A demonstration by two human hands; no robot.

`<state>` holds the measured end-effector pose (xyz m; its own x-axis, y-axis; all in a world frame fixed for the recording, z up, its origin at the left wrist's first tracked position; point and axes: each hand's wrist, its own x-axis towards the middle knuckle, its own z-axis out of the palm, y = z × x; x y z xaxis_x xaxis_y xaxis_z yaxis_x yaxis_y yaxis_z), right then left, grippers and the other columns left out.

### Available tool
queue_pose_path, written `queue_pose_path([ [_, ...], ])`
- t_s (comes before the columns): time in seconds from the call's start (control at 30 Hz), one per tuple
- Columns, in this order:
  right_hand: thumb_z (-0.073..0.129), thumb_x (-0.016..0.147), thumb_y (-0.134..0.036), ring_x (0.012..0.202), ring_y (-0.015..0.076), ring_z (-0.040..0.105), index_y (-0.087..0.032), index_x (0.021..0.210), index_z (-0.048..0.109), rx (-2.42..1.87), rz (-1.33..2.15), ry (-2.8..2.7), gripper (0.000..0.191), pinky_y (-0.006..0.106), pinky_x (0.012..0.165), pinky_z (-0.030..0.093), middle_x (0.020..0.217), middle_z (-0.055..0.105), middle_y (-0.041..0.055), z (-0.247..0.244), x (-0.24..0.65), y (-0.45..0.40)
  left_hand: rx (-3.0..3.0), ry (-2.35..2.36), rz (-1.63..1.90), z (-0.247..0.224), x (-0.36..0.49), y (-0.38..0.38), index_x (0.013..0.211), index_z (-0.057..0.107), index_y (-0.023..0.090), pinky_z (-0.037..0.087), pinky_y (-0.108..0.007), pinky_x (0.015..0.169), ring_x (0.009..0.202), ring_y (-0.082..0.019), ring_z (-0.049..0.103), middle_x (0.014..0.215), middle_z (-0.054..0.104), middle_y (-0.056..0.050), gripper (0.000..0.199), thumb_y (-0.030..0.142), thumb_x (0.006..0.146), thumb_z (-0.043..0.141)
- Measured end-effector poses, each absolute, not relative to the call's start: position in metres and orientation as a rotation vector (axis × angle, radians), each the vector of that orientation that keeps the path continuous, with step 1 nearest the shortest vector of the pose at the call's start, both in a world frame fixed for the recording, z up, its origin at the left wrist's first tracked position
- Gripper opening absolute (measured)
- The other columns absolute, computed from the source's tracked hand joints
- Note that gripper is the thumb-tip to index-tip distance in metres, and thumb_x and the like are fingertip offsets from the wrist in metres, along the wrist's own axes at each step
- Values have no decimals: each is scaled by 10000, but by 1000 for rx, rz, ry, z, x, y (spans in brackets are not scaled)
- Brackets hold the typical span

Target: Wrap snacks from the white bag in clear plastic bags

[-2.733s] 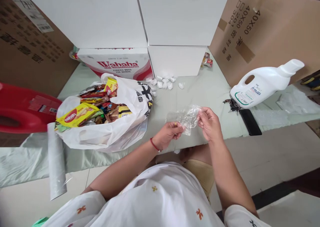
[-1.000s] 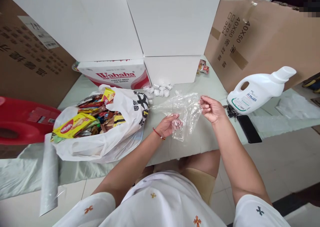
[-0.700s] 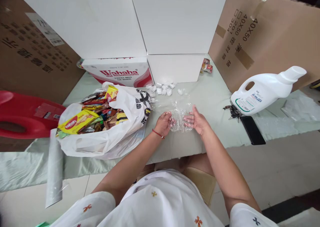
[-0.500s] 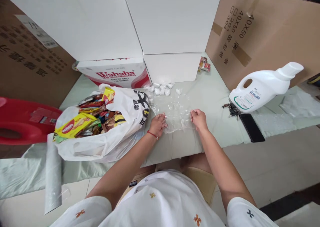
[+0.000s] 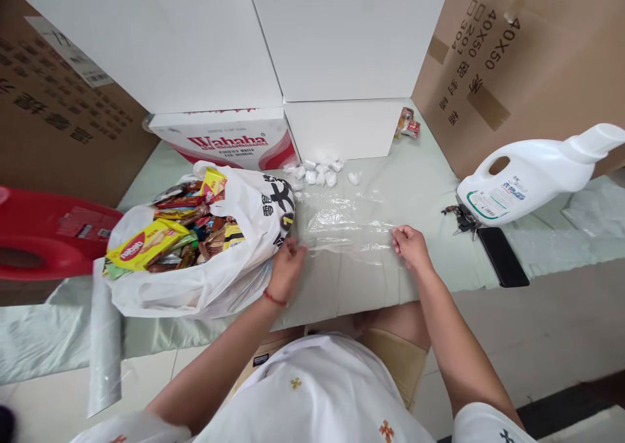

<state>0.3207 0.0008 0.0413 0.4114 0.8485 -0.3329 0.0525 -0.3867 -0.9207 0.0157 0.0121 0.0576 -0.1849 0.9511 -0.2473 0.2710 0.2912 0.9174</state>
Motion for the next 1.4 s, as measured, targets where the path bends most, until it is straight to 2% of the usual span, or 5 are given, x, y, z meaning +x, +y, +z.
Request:
queue_pose_path([
  [0.37, 597, 876, -531, 467, 122, 461, -223, 821, 603, -1799, 927, -1108, 313, 259, 501, 388, 573, 538, -50, 53, 298, -13, 1786, 1162, 997, 198, 44, 38, 588, 588, 205, 372, -268, 633, 574, -145, 454, 555, 456, 13, 345, 343, 900, 637],
  [0.6, 488, 947, -518, 579, 146, 477, -212, 881, 646, -1883, 642, -1382, 351, 266, 617, 393, 601, 539, -33, 38, 301, -22, 1597, 1321, 673, 91, 104, 110, 442, 479, 207, 386, -452, 1039, 998, -334, 627, 533, 489, -43, 398, 175, 720, 762],
  [0.83, 475, 954, -460, 746, 214, 603, -179, 1101, 671, -2094, 477, -1464, 373, 349, 770, 473, 848, 687, 71, 28, 324, -25, 2125, 1378, 558, 22, 44, 82, 1282, 637, 278, -27, -588, 1229, 1493, -305, 328, 1577, 444, -105, 362, 303, 954, 485],
  [1.0, 448, 972, -320, 1189, 346, 519, -148, 1215, 672, -2008, 40, -1661, 372, 520, 999, 451, 1259, 610, 210, 55, 290, -21, 2225, 1365, 530, 11, 36, 79, 1441, 530, 272, -79, -576, 1233, 1531, -292, 262, 1630, 357, -106, 473, 362, 998, 392],
  [1.4, 541, 973, -387, 1529, 264, 266, -203, 1554, 403, -1162, 981, -2650, 624, 531, 1266, 160, 1638, 332, 107, 50, 163, -84, 1787, 1145, 868, 10, 30, 89, 1252, 656, 171, 156, -482, 1271, 1513, -300, 308, 1526, 496, -161, 404, 348, 902, 557],
])
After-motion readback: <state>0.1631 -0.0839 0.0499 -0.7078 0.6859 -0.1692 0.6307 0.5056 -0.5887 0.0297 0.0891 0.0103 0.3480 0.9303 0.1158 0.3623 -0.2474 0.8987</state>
